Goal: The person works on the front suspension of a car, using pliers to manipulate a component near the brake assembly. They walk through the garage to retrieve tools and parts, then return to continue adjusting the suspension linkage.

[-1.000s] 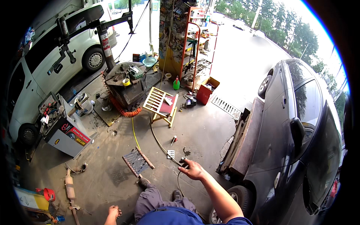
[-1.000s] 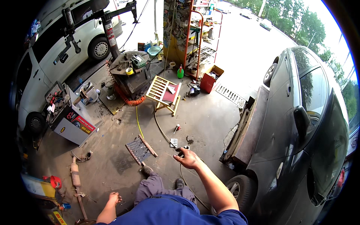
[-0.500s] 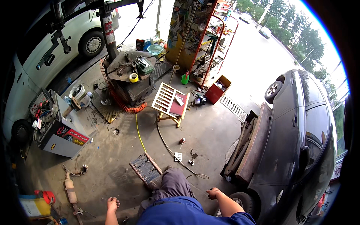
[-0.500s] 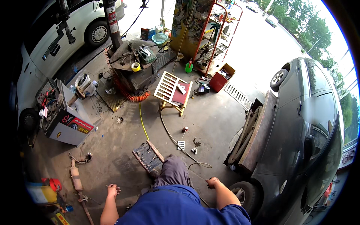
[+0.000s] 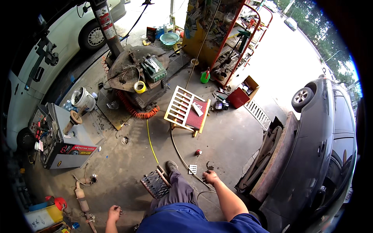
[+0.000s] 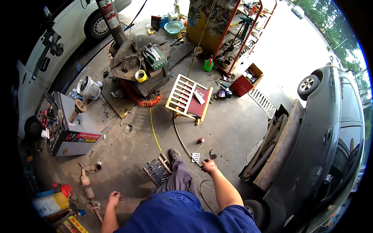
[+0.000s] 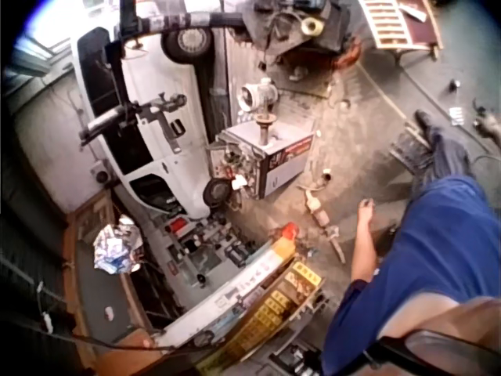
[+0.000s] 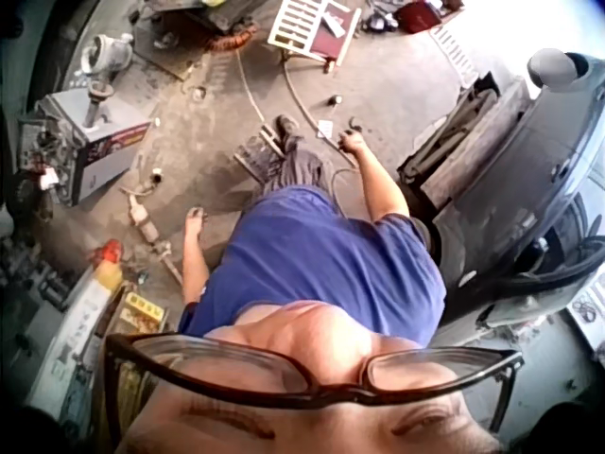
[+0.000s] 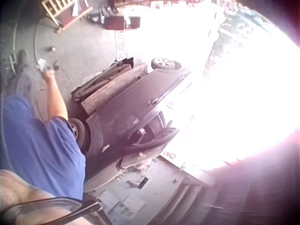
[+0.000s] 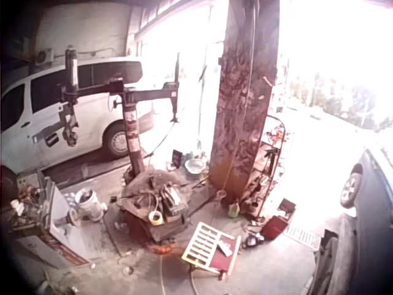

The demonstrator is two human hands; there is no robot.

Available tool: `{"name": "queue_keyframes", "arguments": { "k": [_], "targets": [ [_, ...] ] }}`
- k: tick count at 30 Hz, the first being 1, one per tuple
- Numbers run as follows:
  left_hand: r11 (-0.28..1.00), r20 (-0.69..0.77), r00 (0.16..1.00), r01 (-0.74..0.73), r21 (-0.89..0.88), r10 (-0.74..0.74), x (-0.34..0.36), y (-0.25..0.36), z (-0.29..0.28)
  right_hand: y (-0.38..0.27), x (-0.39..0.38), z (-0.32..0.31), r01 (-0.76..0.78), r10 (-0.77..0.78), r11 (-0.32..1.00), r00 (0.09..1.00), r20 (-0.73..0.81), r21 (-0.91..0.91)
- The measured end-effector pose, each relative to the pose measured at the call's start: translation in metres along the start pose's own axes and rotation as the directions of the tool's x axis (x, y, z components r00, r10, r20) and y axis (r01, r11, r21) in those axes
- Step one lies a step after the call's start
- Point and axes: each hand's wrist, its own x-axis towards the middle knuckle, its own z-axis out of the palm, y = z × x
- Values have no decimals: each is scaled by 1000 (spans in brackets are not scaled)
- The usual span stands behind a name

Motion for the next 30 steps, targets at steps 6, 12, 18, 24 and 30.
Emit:
{"name": "queue_keyframes", "arguments": {
  "k": [6,12,18,24,30],
  "targets": [
    [937,-304,936,-255,-239,177,-14,133,-31,-212,22,19,235,-231,972,967,109,-23],
    [983,-400,913,-136,-125,75,-10,88,-67,-221,72,52,138,-119,977,985,122,-160],
    [853,-403,850,98,-513,-340,-31,-119,-49,-188,82,134,-32,106,865,987,120,-500],
    [640,-75,834,359,-679,-547,-34,-246,-48,-221,34,269,72,-12,860,992,122,-505],
    [739,-250,895,121,-663,-370,31,-337,-158,-264,-26,452,250,-52,766,942,331,-592]
  ]
}}
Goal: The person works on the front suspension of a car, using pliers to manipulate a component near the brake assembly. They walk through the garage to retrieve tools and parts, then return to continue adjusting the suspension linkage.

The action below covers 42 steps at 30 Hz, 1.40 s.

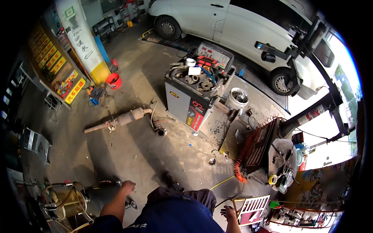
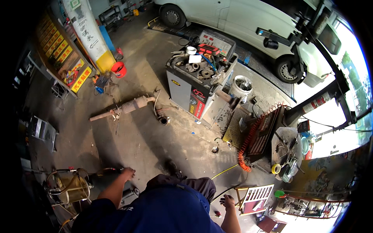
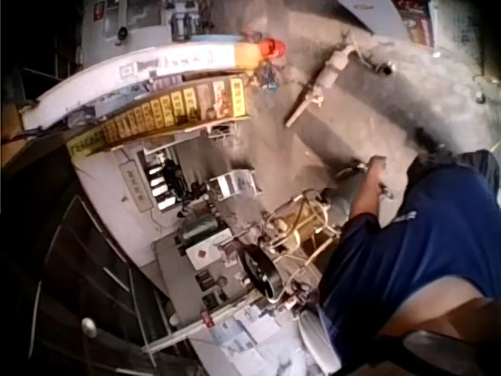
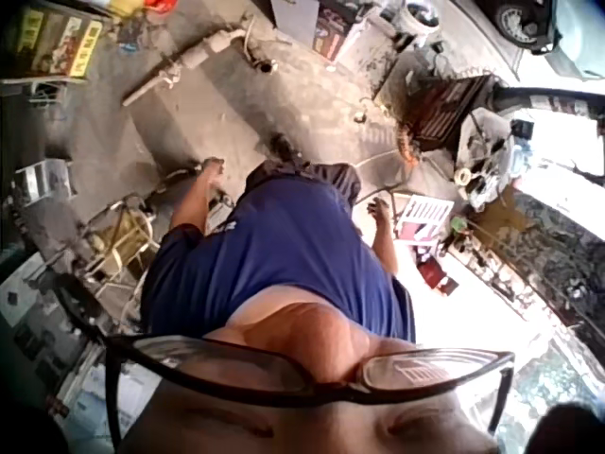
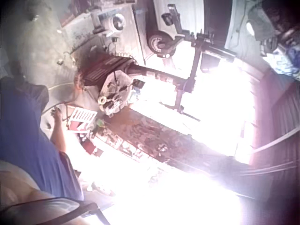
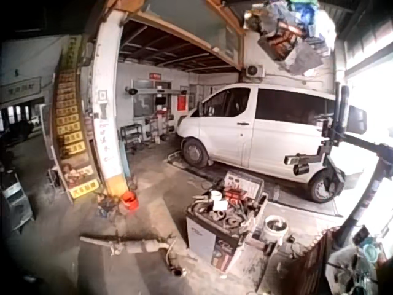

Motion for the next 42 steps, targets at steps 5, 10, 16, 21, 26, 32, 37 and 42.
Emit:
{"name": "queue_keyframes", "arguments": {
  "k": [5,10,16,21,26,32,37,42],
  "targets": [
    [925,-204,955,-266,-272,215,20,182,-50,-74,12,54,-26,36,980,998,49,-198],
    [906,-298,882,-409,-105,364,72,191,-115,-187,54,123,-28,51,928,997,52,-373],
    [721,-98,971,93,-687,-219,123,103,-147,-338,107,217,32,4,898,997,83,-439],
    [94,542,840,538,-838,25,136,48,-187,-440,178,304,105,-42,913,985,165,-395],
    [753,58,887,422,-505,-458,124,128,-210,-549,160,433,357,-304,844,933,192,-401],
    [938,209,942,300,-173,-263,230,252,-295,-568,90,486,546,-518,763,837,177,-346],
    [981,254,951,150,122,-177,378,388,-407,-427,8,450,285,-273,958,908,-319,-9],
    [957,226,974,-71,282,6,473,558,-480,-193,-104,459,-154,298,944,778,-553,292]
  ]
}}
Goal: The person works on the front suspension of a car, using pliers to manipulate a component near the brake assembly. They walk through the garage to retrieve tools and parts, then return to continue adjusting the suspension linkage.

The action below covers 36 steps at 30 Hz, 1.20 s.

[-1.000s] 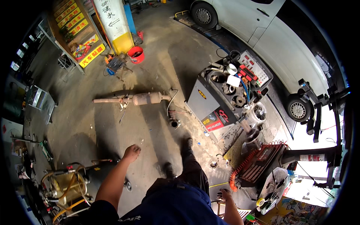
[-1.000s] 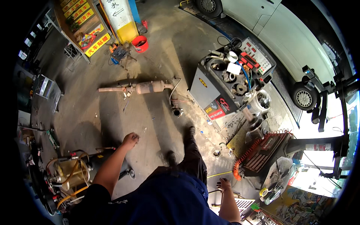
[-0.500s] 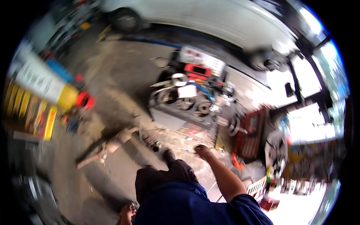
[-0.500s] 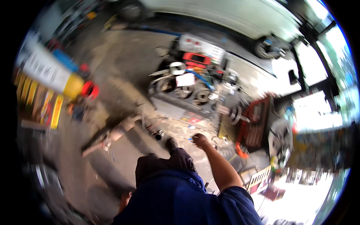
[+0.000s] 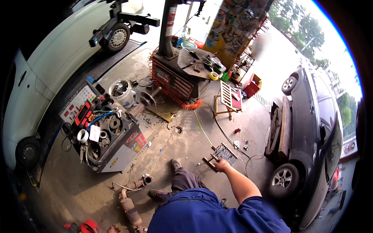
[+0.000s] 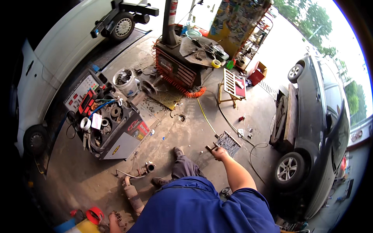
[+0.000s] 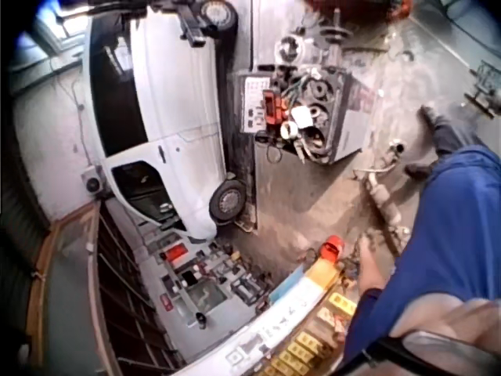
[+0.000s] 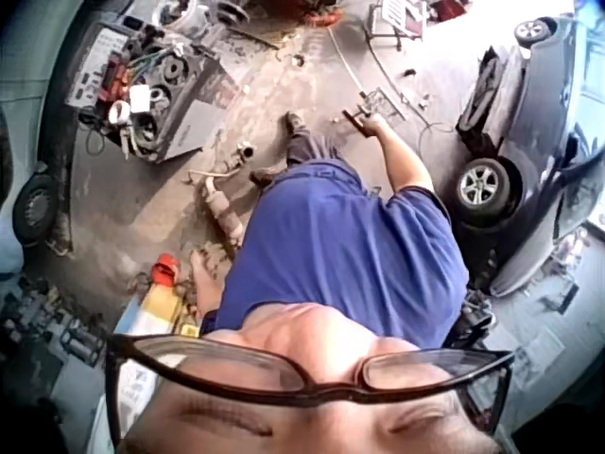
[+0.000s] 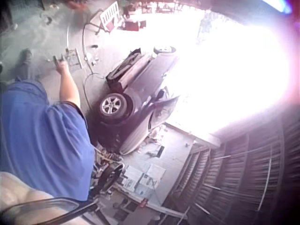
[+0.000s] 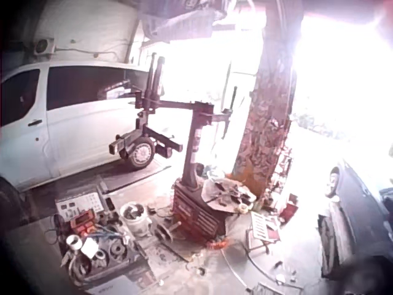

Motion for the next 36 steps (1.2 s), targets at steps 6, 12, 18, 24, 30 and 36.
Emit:
{"name": "queue_keyframes", "arguments": {
  "k": [6,12,18,24,30,36],
  "targets": [
    [934,140,950,-302,192,279,12,164,128,245,-56,14,-528,570,736,821,32,423],
    [797,416,888,-391,461,196,-40,182,397,306,-73,58,-587,460,626,810,364,514],
    [573,661,714,-649,501,231,-139,212,613,343,1,12,-481,383,545,871,307,686],
    [314,716,648,-758,571,261,-187,289,719,311,87,-114,-320,424,458,898,113,829],
    [395,540,827,-554,733,157,-156,348,808,277,161,-178,-333,445,434,887,122,837],
    [551,446,893,-399,733,53,-131,407,940,225,232,-261,-406,433,528,884,176,746]
  ]
}}
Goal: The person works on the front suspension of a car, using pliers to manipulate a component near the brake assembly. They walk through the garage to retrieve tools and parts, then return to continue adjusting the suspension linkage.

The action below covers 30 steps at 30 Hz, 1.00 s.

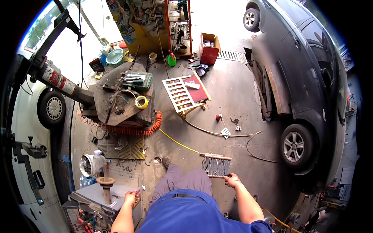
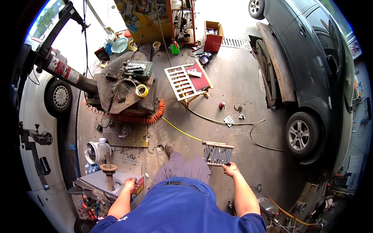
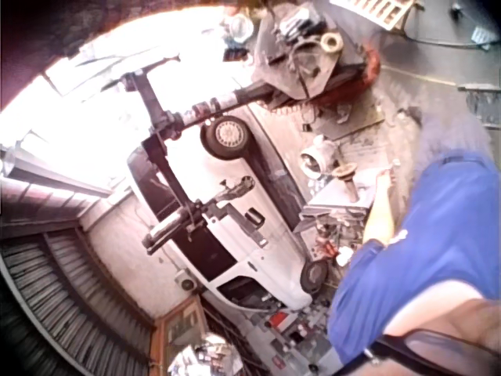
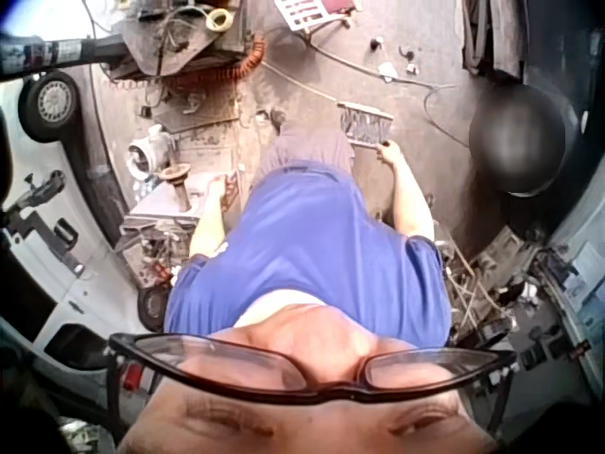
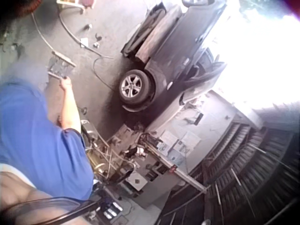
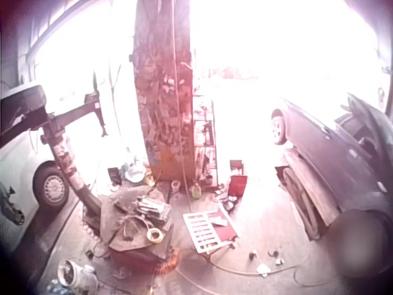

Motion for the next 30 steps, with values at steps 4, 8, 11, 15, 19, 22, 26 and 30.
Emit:
{"name": "queue_keyframes", "arguments": {
  "k": [4,8,11,15,19,22,26,30],
  "targets": [
    [953,65,974,-224,206,215,13,131,32,-86,68,-23,144,-169,954,983,-77,-262],
    [930,100,941,-336,151,324,8,254,67,-230,142,-51,292,-360,847,930,-75,-443],
    [889,95,918,-396,229,384,-6,332,107,-341,235,-61,351,-447,785,891,-75,-510],
    [898,9,943,-320,302,333,-4,375,149,-473,400,-43,439,-585,664,809,-55,-605],
    [903,10,985,-165,397,175,11,382,209,-599,560,-6,515,-678,589,734,-34,-623],
    [898,54,994,-111,426,97,24,387,243,-671,633,12,480,-700,582,707,-103,-656],
    [893,133,991,-82,442,25,43,427,302,-718,721,35,433,-685,466,729,-5,-771],
    [924,121,992,-6,382,-43,36,430,307,-727,736,47,402,-635,321,763,119,-858]
  ]
}}
